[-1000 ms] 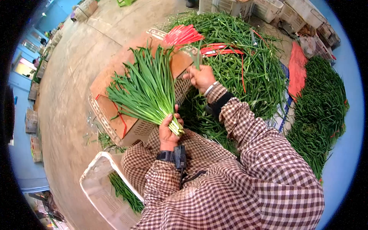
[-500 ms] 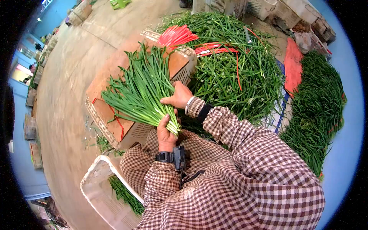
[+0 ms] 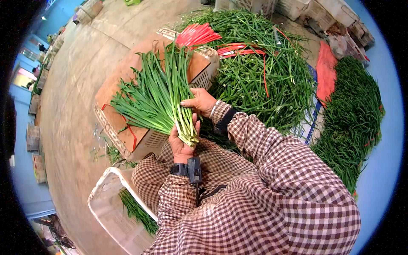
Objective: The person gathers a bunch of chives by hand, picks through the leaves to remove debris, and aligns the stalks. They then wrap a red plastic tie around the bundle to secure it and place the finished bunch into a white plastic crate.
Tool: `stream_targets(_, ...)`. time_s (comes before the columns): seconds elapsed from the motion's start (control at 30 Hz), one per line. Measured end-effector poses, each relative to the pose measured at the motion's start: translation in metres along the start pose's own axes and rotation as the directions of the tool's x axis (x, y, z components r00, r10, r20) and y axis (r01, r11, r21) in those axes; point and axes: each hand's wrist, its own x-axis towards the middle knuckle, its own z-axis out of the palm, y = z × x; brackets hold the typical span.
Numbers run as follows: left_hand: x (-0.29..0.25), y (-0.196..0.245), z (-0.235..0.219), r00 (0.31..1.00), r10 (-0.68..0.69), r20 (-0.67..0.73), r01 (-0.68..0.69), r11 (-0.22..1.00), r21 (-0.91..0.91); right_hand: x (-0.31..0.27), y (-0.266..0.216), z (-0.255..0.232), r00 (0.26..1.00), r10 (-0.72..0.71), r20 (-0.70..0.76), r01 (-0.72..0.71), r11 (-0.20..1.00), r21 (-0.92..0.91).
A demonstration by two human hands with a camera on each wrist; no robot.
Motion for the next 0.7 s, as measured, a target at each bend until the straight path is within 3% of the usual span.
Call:
stream_targets(0.07,0.001,0.0,0.003,1.0,0.001,0.014,-0.001,1.0,0.01,0.003,-0.001,0.0,1.0,0.013,0.0,-0.013,1.0,0.017)
stream_targets(0.13,-0.001,-0.001,0.005,1.0,0.021,0.011,-0.022,0.999,0.031,0.004,-0.004,0.0,1.0,-0.011,0.0,0.011,0.996,-0.087)
stream_targets(0.2,0.0,-0.001,0.006,1.0,0.007,-0.004,-0.007,1.0,0.024,0.001,-0.012,-0.002,0.997,0.067,-0.03,-0.071,0.982,-0.176)
stream_targets(0.27,-0.001,-0.003,0.01,0.996,0.064,-0.068,-0.054,0.99,0.132,0.002,-0.012,-0.001,0.998,-0.022,-0.062,0.01,0.983,-0.182)
stream_targets(0.33,-0.002,-0.003,0.007,0.996,0.071,-0.052,-0.064,0.988,0.138,0.001,-0.017,-0.003,0.999,-0.02,-0.049,0.012,0.987,-0.163)
stream_targets(0.4,-0.003,-0.002,0.003,0.996,0.091,0.003,-0.091,0.986,0.141,0.001,-0.023,-0.007,0.994,0.085,-0.075,-0.1,0.967,-0.234)
stream_targets(0.47,-0.002,-0.004,0.009,0.997,0.078,-0.027,-0.074,0.99,0.118,-0.001,-0.029,-0.004,0.991,0.107,-0.085,-0.126,0.96,-0.251)
stream_targets(0.53,0.003,-0.004,0.007,0.992,0.096,-0.085,-0.072,0.965,0.25,0.007,-0.021,-0.008,0.998,0.01,-0.063,-0.039,0.875,-0.483)
stream_targets(0.57,0.004,-0.008,0.009,0.978,0.124,-0.165,-0.071,0.953,0.295,0.011,-0.015,-0.009,0.996,-0.091,-0.001,0.075,0.823,-0.563)
stream_targets(0.6,0.006,-0.008,0.012,0.965,0.157,-0.212,-0.073,0.931,0.358,0.014,-0.012,-0.012,0.996,-0.087,0.0,0.072,0.823,-0.563)
stream_targets(0.67,0.008,-0.005,0.006,0.937,0.215,-0.274,-0.062,0.876,0.478,0.014,-0.02,-0.002,0.995,-0.087,0.045,0.086,0.546,-0.833)
stream_targets(0.7,0.009,-0.003,0.003,0.937,0.219,-0.272,-0.066,0.876,0.477,0.012,-0.023,0.004,0.996,-0.083,0.028,0.07,0.551,-0.832)
